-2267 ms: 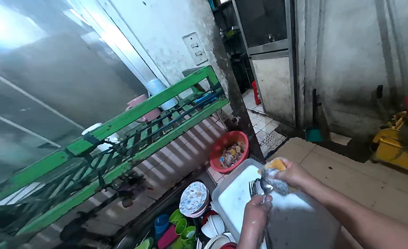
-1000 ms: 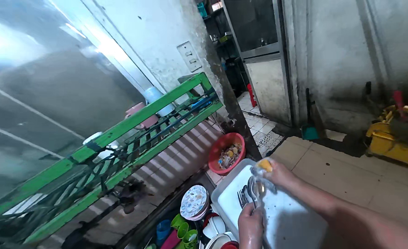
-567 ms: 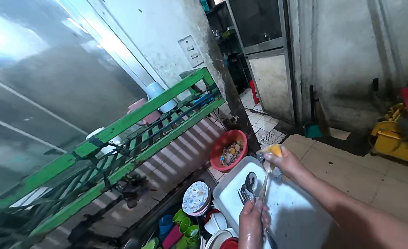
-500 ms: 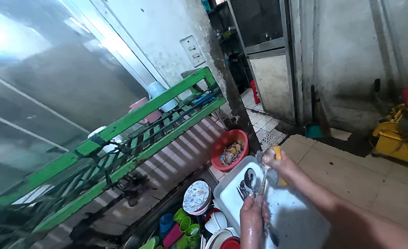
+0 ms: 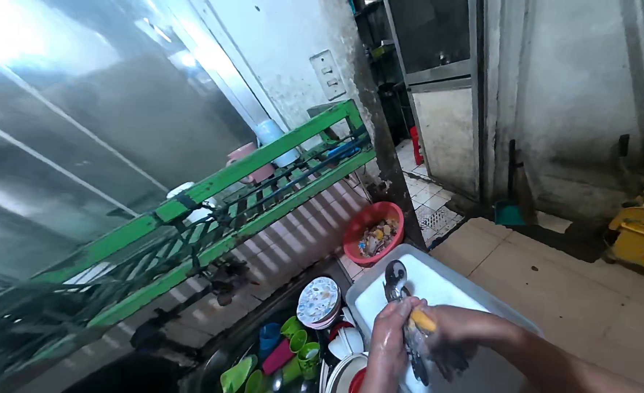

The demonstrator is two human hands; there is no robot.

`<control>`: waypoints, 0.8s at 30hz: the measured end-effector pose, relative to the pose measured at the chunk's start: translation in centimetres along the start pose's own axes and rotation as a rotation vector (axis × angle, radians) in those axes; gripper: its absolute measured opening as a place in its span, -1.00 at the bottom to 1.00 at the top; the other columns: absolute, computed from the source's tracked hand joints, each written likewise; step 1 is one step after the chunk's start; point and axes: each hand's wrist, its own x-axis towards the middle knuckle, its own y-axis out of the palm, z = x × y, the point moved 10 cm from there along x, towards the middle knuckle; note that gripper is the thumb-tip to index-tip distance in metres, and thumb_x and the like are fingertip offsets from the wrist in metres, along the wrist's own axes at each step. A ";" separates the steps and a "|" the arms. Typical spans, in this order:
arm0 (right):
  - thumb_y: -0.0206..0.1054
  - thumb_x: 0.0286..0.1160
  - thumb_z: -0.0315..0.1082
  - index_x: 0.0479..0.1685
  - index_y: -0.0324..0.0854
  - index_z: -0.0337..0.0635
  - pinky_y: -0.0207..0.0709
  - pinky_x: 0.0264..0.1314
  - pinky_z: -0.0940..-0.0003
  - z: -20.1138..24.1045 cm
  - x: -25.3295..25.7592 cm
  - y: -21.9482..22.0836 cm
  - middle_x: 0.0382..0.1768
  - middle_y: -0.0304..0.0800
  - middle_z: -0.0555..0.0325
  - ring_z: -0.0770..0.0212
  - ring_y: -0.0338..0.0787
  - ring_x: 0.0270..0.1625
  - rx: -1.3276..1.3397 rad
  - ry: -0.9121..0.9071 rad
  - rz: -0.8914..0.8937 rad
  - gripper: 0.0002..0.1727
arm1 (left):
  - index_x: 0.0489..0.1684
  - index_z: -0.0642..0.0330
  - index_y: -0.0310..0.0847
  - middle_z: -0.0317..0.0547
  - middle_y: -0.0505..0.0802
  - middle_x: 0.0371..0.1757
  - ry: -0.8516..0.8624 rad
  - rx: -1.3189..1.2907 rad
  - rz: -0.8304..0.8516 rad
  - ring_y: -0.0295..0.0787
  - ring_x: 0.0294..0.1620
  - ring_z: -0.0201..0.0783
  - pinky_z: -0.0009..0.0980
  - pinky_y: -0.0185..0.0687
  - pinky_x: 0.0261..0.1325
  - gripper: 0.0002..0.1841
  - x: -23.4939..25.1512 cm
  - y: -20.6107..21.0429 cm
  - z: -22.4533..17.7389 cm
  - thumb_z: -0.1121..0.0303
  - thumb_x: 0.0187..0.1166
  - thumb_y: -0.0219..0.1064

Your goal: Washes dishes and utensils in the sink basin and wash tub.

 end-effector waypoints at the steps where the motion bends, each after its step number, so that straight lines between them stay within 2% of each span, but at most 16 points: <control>1: 0.52 0.48 -0.24 0.45 0.42 -0.41 0.55 0.22 -0.28 -0.3 0.2 1.2 0.12 0.69 -0.37 -0.25 0.74 0.13 -0.012 -0.026 0.056 -0.36 | 0.00 0.48 0.63 0.06 0.88 -0.25 -0.004 -0.069 -0.056 0.89 -0.23 -0.16 -0.26 0.84 -0.05 -0.74 0.2 -0.8 -0.3 0.46 0.82 0.04; 3: 0.56 0.41 -0.32 0.34 0.51 -0.35 0.59 0.12 -0.26 -1.3 0.2 2.3 0.03 0.73 -0.31 -0.20 0.77 0.04 -0.036 -0.057 0.117 -0.45 | 0.01 0.42 0.57 -0.05 0.77 -0.34 0.018 -0.169 -0.140 0.76 -0.46 -0.22 -0.26 0.84 -0.24 -0.76 0.8 -2.5 -1.6 0.44 0.85 0.01; 5: 0.57 0.39 -0.29 0.39 0.52 -0.29 0.57 0.21 -0.28 -2.5 -0.3 0.1 0.11 0.72 -0.32 -0.23 0.75 0.13 0.001 -0.039 -0.002 -0.42 | 0.03 0.42 0.58 -0.12 0.68 -0.40 0.011 -0.123 -0.192 0.57 -0.64 -0.33 -0.41 0.70 -0.50 -0.76 1.1 -3.6 -2.9 0.43 0.85 0.03; 6: 0.55 0.41 -0.26 0.47 0.49 -0.25 0.55 0.33 -0.22 -2.8 -0.9 -1.9 0.20 0.70 -0.29 -0.18 0.73 0.22 0.105 -0.023 -0.117 -0.38 | 0.02 0.43 0.60 -0.14 0.66 -0.44 -0.026 -0.061 -0.186 0.52 -0.68 -0.37 -0.47 0.63 -0.58 -0.76 1.0 -3.8 -2.9 0.43 0.84 0.06; 7: 0.56 0.43 -0.27 0.50 0.47 -0.23 0.56 0.37 -0.08 -2.5 -1.7 -4.0 0.22 0.71 -0.21 -0.07 0.74 0.24 0.268 -0.030 -0.240 -0.36 | 0.04 0.42 0.63 -0.16 0.65 -0.46 -0.082 0.027 -0.158 0.49 -0.70 -0.40 -0.50 0.58 -0.61 -0.76 0.8 -3.4 -2.5 0.42 0.84 0.09; 9: 0.54 0.40 -0.42 0.50 0.43 -0.23 0.71 0.20 0.20 -1.5 -2.7 -6.9 0.11 0.75 -0.05 0.16 0.81 0.07 0.615 -0.132 -0.400 -0.36 | 0.05 0.38 0.64 -0.20 0.66 -0.46 -0.212 0.182 -0.052 0.49 -0.70 -0.44 -0.54 0.54 -0.63 -0.77 -0.2 -1.4 -0.7 0.38 0.83 0.13; 10: 0.55 0.36 -0.48 0.51 0.42 -0.22 0.74 0.14 0.23 -1.0 -2.9 -7.8 0.08 0.77 -0.04 0.18 0.83 0.03 0.706 -0.180 -0.431 -0.34 | 0.07 0.36 0.64 -0.21 0.67 -0.45 -0.261 0.233 0.018 0.49 -0.70 -0.45 -0.55 0.53 -0.63 -0.77 -0.8 -0.2 0.2 0.36 0.82 0.14; 12: 0.59 0.31 -0.50 0.45 0.48 -0.23 0.73 0.15 0.21 -0.9 -2.8 -9.1 0.04 0.81 -0.03 0.18 0.84 0.01 0.673 -0.189 -0.499 -0.36 | 0.14 0.36 0.65 -0.22 0.69 -0.43 -0.301 0.270 0.106 0.50 -0.68 -0.46 -0.55 0.51 -0.61 -0.76 -1.5 1.8 1.5 0.36 0.80 0.17; 15: 0.57 0.37 -0.49 0.47 0.49 -0.24 0.70 0.18 0.14 -2.0 -2.6 -9.5 0.08 0.79 -0.08 0.13 0.82 0.04 0.677 -0.137 -0.602 -0.38 | 0.18 0.42 0.57 -0.09 0.74 -0.29 -0.227 0.198 0.005 0.57 -0.62 -0.41 -0.54 0.57 -0.55 -0.79 -1.4 2.0 1.1 0.46 0.78 0.17; 17: 0.53 0.42 -0.42 0.55 0.38 -0.23 0.72 0.19 0.15 -2.2 -2.0 -8.1 0.10 0.76 -0.09 0.13 0.83 0.05 0.726 -0.141 -0.568 -0.34 | 0.04 0.45 0.57 -0.12 0.67 -0.46 -0.173 0.193 -0.065 0.52 -0.69 -0.42 -0.56 0.53 -0.61 -0.86 -1.1 1.7 0.5 0.52 0.75 0.19; 19: 0.54 0.44 -0.32 0.57 0.36 -0.22 0.66 0.31 0.14 -1.8 -1.4 -6.8 0.18 0.74 -0.09 0.14 0.79 0.17 0.619 -0.116 -0.480 -0.31 | -0.18 0.37 0.53 -0.20 0.60 -0.62 -0.143 0.288 -0.077 0.48 -0.74 -0.44 -0.57 0.47 -0.64 -0.90 -1.0 1.5 0.4 0.54 0.74 0.16; 21: 0.53 0.47 -0.30 0.56 0.42 -0.21 0.57 0.40 0.01 -1.8 -1.3 -7.8 0.23 0.73 -0.15 0.03 0.75 0.25 0.437 -0.051 -0.491 -0.35 | -0.05 0.39 0.61 -0.21 0.60 -0.61 -0.148 0.354 -0.084 0.46 -0.72 -0.43 -0.55 0.43 -0.62 -0.87 -1.3 1.5 0.7 0.49 0.75 0.19; 22: 0.53 0.47 -0.30 0.52 0.47 -0.22 0.55 0.39 -0.05 -2.0 -1.4 -8.8 0.21 0.75 -0.17 -0.02 0.76 0.24 0.353 -0.035 -0.538 -0.38 | 0.05 0.40 0.62 -0.21 0.60 -0.59 -0.161 0.372 -0.090 0.45 -0.71 -0.43 -0.55 0.41 -0.62 -0.83 -1.4 1.5 1.0 0.47 0.76 0.20; 24: 0.54 0.45 -0.31 0.46 0.55 -0.17 0.57 0.36 -0.14 -2.3 -2.1 -10.8 0.14 0.80 -0.16 -0.07 0.80 0.20 0.256 -0.058 -0.695 -0.44 | 0.11 0.39 0.62 -0.21 0.59 -0.59 -0.186 0.371 -0.107 0.45 -0.72 -0.43 -0.55 0.42 -0.63 -0.81 -1.5 1.4 1.5 0.44 0.77 0.21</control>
